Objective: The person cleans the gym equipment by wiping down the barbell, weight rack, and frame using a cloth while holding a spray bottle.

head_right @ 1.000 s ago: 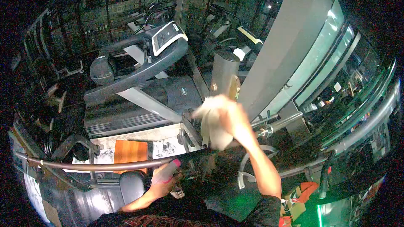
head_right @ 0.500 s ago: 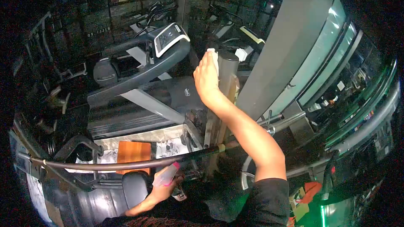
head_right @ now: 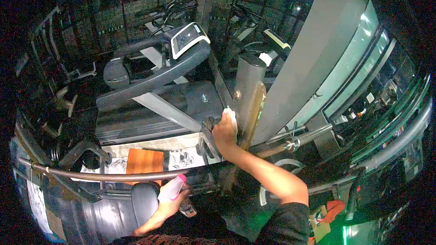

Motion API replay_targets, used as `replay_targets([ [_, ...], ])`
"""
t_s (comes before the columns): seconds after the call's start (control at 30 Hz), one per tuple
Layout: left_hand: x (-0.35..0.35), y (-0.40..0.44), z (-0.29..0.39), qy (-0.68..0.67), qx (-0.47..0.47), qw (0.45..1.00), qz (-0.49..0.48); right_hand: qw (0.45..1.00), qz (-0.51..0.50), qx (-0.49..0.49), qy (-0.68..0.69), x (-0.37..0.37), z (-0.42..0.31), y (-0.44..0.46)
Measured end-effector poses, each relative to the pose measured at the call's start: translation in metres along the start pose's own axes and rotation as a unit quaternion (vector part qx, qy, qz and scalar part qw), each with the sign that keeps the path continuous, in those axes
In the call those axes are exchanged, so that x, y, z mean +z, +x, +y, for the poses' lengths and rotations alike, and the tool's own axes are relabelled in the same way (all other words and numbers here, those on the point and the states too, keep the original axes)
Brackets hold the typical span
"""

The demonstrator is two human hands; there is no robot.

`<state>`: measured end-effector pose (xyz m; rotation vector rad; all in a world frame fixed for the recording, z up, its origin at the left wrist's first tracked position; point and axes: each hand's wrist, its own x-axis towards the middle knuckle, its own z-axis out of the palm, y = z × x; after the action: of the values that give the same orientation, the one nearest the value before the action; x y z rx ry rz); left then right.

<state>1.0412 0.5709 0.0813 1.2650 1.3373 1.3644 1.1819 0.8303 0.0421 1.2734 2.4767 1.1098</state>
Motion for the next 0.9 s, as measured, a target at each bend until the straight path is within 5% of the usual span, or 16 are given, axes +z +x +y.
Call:
replay_targets([
  [0.03, 0.001, 0.002, 0.001, -0.002, 0.000, 1.000, -0.001, 0.995, 0.092, 0.039, 0.003, -0.006, 0.001, -0.006],
  [0.1, 0.003, 0.005, 0.002, 0.083, 0.103, 0.991, 0.005, 0.994, 0.103, -0.012, 0.019, -0.036, 0.017, -0.026],
  [0.17, 0.004, 0.005, 0.007, 0.055, 0.082, 0.995, -0.013, 0.972, -0.165, -0.125, 0.111, -0.069, 0.030, -0.025],
  [0.23, 0.005, 0.006, 0.008, 0.025, 0.062, 0.997, -0.032, 0.956, -0.191, -0.149, 0.166, -0.055, 0.037, -0.025],
  [0.3, 0.005, 0.006, 0.003, 0.080, 0.076, 0.993, -0.034, 0.857, -0.268, -0.276, 0.342, -0.054, 0.051, -0.020],
  [0.33, 0.006, 0.007, 0.002, 0.080, 0.078, 0.993, -0.035, 0.861, -0.282, -0.259, 0.335, -0.062, 0.055, -0.017],
  [0.5, 0.009, 0.009, -0.002, 0.044, 0.092, 0.992, -0.071, 0.949, 0.084, -0.147, 0.264, -0.157, 0.131, -0.005],
  [0.53, 0.008, 0.009, 0.000, 0.044, 0.092, 0.992, -0.071, 0.967, 0.087, -0.080, 0.225, -0.180, 0.146, 0.001],
  [0.63, 0.009, 0.011, 0.003, 0.083, 0.101, 0.988, -0.085, 0.895, 0.379, 0.070, 0.225, -0.210, 0.183, 0.012],
  [0.7, 0.012, 0.011, 0.000, 0.123, 0.090, 0.986, -0.070, 0.859, 0.457, 0.154, 0.175, -0.201, 0.191, 0.026],
  [0.77, 0.012, 0.010, -0.004, 0.112, 0.106, 0.986, -0.065, 0.891, 0.391, 0.128, 0.194, -0.172, 0.191, 0.045],
  [0.8, 0.012, 0.011, -0.004, 0.103, 0.123, 0.985, -0.062, 0.923, 0.281, 0.114, 0.236, -0.144, 0.190, 0.058],
  [0.9, 0.014, 0.012, 0.003, 0.047, 0.099, 0.991, -0.077, 0.933, 0.097, 0.210, 0.277, -0.167, 0.196, 0.080],
])
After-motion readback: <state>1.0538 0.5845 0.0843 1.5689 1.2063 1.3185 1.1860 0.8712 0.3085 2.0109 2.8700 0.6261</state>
